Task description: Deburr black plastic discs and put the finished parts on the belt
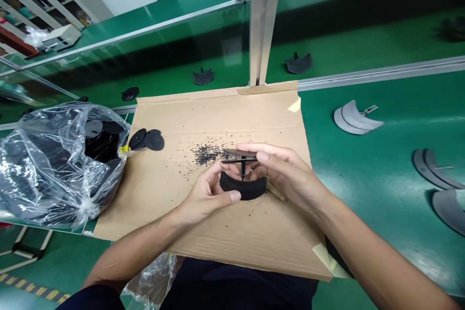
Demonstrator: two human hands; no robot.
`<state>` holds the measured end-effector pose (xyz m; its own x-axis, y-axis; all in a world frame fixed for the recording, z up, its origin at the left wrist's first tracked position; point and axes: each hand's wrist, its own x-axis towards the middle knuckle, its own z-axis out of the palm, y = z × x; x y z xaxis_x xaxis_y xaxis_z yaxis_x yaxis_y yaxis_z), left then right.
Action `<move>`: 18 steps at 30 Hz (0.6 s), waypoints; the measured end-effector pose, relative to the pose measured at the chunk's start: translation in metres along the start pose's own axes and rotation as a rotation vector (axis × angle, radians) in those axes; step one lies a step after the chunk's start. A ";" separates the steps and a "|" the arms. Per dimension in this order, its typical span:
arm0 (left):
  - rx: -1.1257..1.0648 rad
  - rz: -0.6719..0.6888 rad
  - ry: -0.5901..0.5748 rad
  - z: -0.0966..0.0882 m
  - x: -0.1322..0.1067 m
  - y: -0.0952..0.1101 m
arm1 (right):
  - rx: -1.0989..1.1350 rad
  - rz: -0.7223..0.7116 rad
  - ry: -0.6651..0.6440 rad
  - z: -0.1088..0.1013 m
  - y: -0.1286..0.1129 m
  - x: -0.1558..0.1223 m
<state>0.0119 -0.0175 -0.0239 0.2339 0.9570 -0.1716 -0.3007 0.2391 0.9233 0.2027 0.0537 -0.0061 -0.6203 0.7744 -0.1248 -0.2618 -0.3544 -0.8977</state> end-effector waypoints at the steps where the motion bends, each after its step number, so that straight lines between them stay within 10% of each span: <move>1: -0.015 -0.015 0.007 0.000 0.000 0.000 | 0.001 0.000 0.001 0.000 0.000 0.000; 13: 0.003 0.043 -0.016 -0.001 0.000 -0.003 | -0.112 0.002 0.102 0.002 0.005 0.002; 18: 0.224 0.248 0.260 -0.009 0.002 0.001 | -0.127 -0.004 0.114 0.002 0.006 0.002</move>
<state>0.0038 -0.0142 -0.0266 -0.0701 0.9975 0.0105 -0.1031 -0.0178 0.9945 0.1984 0.0526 -0.0106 -0.5294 0.8328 -0.1619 -0.1641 -0.2878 -0.9435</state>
